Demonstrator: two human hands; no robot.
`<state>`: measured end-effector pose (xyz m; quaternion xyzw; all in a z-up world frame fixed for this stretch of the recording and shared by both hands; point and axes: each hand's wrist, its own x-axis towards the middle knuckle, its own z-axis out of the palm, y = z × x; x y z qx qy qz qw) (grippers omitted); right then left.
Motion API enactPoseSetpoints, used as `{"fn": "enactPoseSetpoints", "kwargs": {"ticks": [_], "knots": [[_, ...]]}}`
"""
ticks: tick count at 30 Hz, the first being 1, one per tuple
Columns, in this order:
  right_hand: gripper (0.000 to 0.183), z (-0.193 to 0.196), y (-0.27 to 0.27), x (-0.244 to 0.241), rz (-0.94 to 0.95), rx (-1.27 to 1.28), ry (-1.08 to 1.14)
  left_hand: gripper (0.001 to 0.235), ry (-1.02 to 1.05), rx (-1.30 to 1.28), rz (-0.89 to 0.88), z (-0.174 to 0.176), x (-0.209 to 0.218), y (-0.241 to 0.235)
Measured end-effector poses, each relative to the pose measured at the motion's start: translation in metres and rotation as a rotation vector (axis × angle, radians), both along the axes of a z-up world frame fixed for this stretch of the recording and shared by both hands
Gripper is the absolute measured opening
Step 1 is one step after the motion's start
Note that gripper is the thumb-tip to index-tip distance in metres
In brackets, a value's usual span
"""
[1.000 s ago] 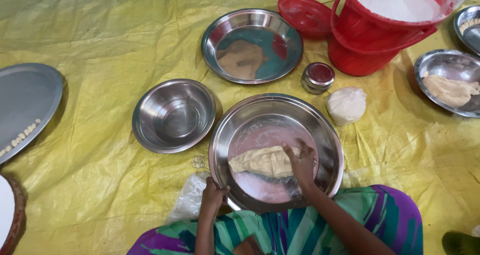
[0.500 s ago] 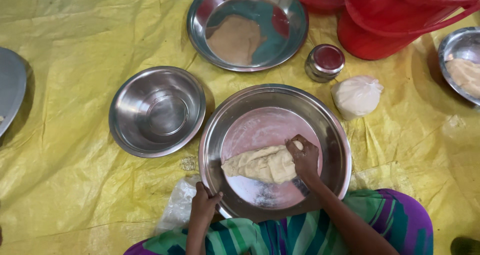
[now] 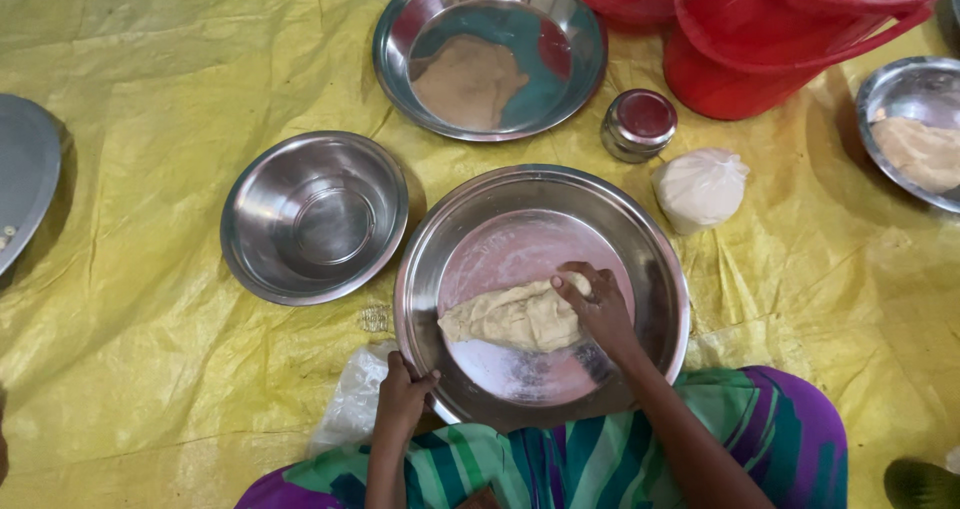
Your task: The person kneads a lump of dough by hand in a large stainless steel bowl. They repeatedly press, fold, and turn the dough to develop its texture. The person occasionally dips their hand into a smaller bowl of water to moisten the dough during kneading.
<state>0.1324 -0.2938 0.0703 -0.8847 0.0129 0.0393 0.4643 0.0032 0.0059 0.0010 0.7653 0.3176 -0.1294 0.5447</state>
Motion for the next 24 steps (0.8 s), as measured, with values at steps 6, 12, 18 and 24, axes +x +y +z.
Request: {"fn": "enactPoseSetpoints", "kwargs": {"ticks": [6, 12, 18, 24], "knots": [[0.066, 0.008, -0.009, -0.011, 0.123, -0.226, -0.143, 0.038, -0.03, -0.007, -0.018, -0.002, -0.001, 0.0], [0.103, 0.017, -0.009, -0.018, 0.508, -0.339, 0.018, 0.038, -0.068, -0.032, -0.022, -0.003, 0.0, 0.001], [0.076, 0.016, 0.03, -0.037, 0.365, -0.951, -0.23, 0.04, 0.038, 0.021, -0.041, 0.008, 0.002, -0.002], [0.02, -0.001, 0.047, -0.025, 0.253, -1.119, -0.441, 0.042, 0.002, 0.017, -0.027, 0.007, 0.002, -0.002]]}}
